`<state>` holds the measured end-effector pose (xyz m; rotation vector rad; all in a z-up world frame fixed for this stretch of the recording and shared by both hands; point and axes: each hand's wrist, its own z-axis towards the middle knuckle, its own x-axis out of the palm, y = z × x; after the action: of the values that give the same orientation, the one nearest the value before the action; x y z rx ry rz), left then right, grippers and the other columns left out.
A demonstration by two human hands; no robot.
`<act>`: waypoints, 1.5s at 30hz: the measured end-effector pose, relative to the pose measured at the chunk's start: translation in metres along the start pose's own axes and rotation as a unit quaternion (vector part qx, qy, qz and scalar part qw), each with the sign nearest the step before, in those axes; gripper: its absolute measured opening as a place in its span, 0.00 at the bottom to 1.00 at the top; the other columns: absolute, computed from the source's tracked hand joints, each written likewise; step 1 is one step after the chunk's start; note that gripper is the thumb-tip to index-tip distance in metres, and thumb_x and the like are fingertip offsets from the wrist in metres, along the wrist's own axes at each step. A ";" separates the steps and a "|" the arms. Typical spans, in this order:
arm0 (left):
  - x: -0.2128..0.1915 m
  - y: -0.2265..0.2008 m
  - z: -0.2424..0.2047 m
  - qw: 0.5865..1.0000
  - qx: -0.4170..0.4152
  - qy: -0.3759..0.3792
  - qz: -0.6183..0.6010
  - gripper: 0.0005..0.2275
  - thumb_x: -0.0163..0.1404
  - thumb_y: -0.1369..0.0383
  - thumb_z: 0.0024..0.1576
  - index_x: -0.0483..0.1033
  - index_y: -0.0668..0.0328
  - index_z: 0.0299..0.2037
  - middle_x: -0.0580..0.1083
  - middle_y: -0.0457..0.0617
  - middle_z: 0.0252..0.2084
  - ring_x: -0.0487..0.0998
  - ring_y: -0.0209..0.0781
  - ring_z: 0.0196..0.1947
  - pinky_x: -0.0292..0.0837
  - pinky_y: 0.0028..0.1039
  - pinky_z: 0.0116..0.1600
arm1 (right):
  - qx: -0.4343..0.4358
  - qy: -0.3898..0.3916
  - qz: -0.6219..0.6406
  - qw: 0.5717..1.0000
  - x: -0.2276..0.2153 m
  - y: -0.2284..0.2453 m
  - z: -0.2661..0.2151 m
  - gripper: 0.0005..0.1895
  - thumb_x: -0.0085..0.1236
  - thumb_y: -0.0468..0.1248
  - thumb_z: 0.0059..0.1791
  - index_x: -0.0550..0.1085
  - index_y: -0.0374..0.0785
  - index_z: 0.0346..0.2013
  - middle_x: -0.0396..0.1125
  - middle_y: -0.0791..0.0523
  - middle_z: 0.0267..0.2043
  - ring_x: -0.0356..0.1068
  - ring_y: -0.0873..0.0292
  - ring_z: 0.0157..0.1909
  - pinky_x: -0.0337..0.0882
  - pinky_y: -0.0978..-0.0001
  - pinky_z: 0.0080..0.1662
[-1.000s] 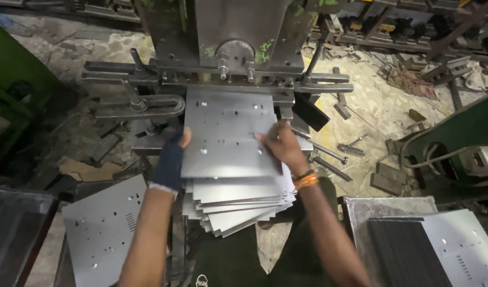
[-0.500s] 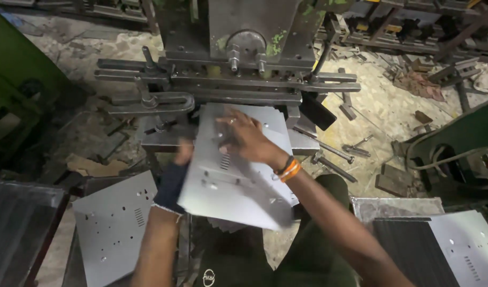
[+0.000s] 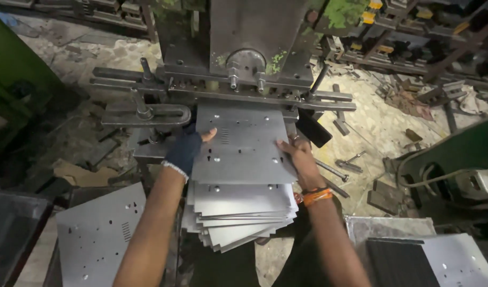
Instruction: Feeding metal sheets into an industrial stamping press and stacking the finished parts.
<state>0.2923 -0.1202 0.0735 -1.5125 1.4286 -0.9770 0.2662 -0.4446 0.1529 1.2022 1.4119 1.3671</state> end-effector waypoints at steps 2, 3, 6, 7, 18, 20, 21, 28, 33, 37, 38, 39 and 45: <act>0.003 -0.020 -0.019 0.995 0.042 -0.052 0.077 0.32 0.60 0.46 0.49 0.78 0.69 0.53 0.80 0.61 0.52 0.79 0.54 0.52 0.72 0.38 0.57 | 0.037 -0.101 -0.009 0.994 -0.003 -0.023 0.019 0.23 0.65 0.37 0.48 0.69 0.25 0.52 0.72 0.53 0.41 0.70 0.61 0.40 0.71 0.65 0.44; 0.004 -0.031 -0.030 0.979 0.080 -0.101 0.158 0.32 0.58 0.44 0.49 0.79 0.68 0.50 0.81 0.62 0.50 0.81 0.55 0.51 0.72 0.38 0.56 | 0.074 -0.205 -0.015 0.976 -0.004 -0.034 0.028 0.24 0.67 0.34 0.48 0.66 0.22 0.50 0.69 0.53 0.40 0.68 0.61 0.40 0.72 0.64 0.44; -0.001 -0.030 -0.026 0.947 0.146 -0.161 0.238 0.32 0.56 0.41 0.50 0.80 0.65 0.49 0.79 0.64 0.49 0.78 0.60 0.52 0.70 0.42 0.56 | -0.081 -0.046 -0.012 0.996 -0.012 -0.054 0.040 0.20 0.62 0.34 0.48 0.76 0.21 0.49 0.74 0.53 0.45 0.71 0.63 0.44 0.69 0.71 0.48; -0.005 -0.022 -0.021 0.948 0.143 -0.159 0.237 0.32 0.56 0.41 0.50 0.80 0.65 0.49 0.79 0.64 0.49 0.78 0.60 0.52 0.70 0.42 0.56 | -0.078 -0.047 -0.014 0.996 -0.009 -0.053 0.040 0.20 0.62 0.34 0.48 0.76 0.21 0.49 0.74 0.53 0.45 0.71 0.63 0.44 0.69 0.71 0.48; -0.018 0.008 0.007 0.904 0.244 -0.200 0.289 0.35 0.55 0.39 0.53 0.78 0.74 0.47 0.77 0.70 0.51 0.75 0.63 0.56 0.67 0.42 0.62 | -0.069 -0.094 -0.019 0.993 0.001 -0.054 0.043 0.24 0.64 0.35 0.48 0.74 0.21 0.54 0.73 0.51 0.48 0.69 0.60 0.48 0.67 0.72 0.53; -0.021 0.009 0.015 0.923 0.183 -0.186 0.284 0.36 0.54 0.38 0.51 0.79 0.73 0.47 0.77 0.69 0.51 0.75 0.61 0.57 0.67 0.41 0.62 | -0.058 -0.085 -0.010 0.995 0.008 -0.045 0.037 0.25 0.63 0.36 0.48 0.72 0.22 0.55 0.74 0.52 0.49 0.70 0.61 0.49 0.67 0.73 0.54; -0.022 0.009 0.019 0.938 0.123 -0.169 0.276 0.36 0.54 0.37 0.50 0.79 0.72 0.46 0.78 0.67 0.51 0.75 0.59 0.57 0.68 0.40 0.63 | -0.046 -0.078 -0.002 0.996 0.011 -0.040 0.033 0.26 0.62 0.36 0.47 0.71 0.24 0.56 0.74 0.53 0.50 0.71 0.62 0.50 0.67 0.73 0.54; -0.007 -0.006 -0.026 0.930 0.275 -0.184 0.163 0.28 0.60 0.49 0.54 0.77 0.70 0.52 0.77 0.64 0.52 0.74 0.59 0.54 0.66 0.39 0.58 | -0.076 -0.075 0.016 0.994 -0.001 -0.065 0.035 0.25 0.62 0.35 0.48 0.73 0.22 0.56 0.73 0.52 0.51 0.70 0.61 0.50 0.68 0.72 0.53; 0.004 -0.004 -0.084 0.930 0.241 -0.259 0.100 0.15 0.62 0.63 0.54 0.83 0.67 0.45 0.83 0.54 0.41 0.82 0.46 0.40 0.74 0.34 0.51 | -0.034 -0.119 -0.079 0.989 -0.016 -0.052 0.016 0.21 0.65 0.34 0.48 0.70 0.33 0.53 0.69 0.54 0.47 0.69 0.61 0.47 0.70 0.69 0.50; -0.031 0.072 -0.115 0.871 0.309 -0.380 0.038 0.10 0.57 0.70 0.56 0.81 0.66 0.45 0.81 0.52 0.42 0.81 0.42 0.42 0.75 0.31 0.52 | -0.294 -0.140 -0.438 0.838 0.029 0.000 -0.028 0.24 0.68 0.31 0.46 0.68 0.28 0.52 0.64 0.46 0.48 0.68 0.52 0.47 0.71 0.62 0.45; -0.043 0.086 -0.131 0.857 0.316 -0.407 0.013 0.10 0.57 0.71 0.56 0.79 0.66 0.46 0.81 0.52 0.43 0.81 0.42 0.43 0.75 0.30 0.52 | -0.319 -0.145 -0.373 0.859 0.053 0.015 -0.042 0.19 0.62 0.27 0.48 0.69 0.30 0.53 0.66 0.47 0.50 0.70 0.54 0.48 0.74 0.65 0.46; -0.056 0.102 -0.150 0.842 0.320 -0.433 -0.008 0.10 0.56 0.73 0.57 0.78 0.65 0.47 0.80 0.52 0.44 0.81 0.41 0.44 0.75 0.29 0.53 | -0.338 -0.148 -0.305 0.878 0.079 0.028 -0.060 0.17 0.57 0.23 0.51 0.70 0.33 0.54 0.68 0.49 0.52 0.72 0.55 0.49 0.77 0.68 0.47; -0.179 0.287 -0.220 0.734 0.125 -0.588 0.316 0.24 0.64 0.62 0.52 0.75 0.68 0.56 0.78 0.63 0.52 0.78 0.63 0.51 0.72 0.44 0.53 | -0.028 0.208 -0.098 0.973 0.249 -0.045 -0.145 0.21 0.59 0.35 0.50 0.71 0.36 0.58 0.71 0.52 0.50 0.72 0.58 0.47 0.74 0.67 0.47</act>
<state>-0.0268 0.0407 -0.1140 -0.9307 0.6719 0.2693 0.0676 -0.2317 0.1356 0.7383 1.7158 1.5632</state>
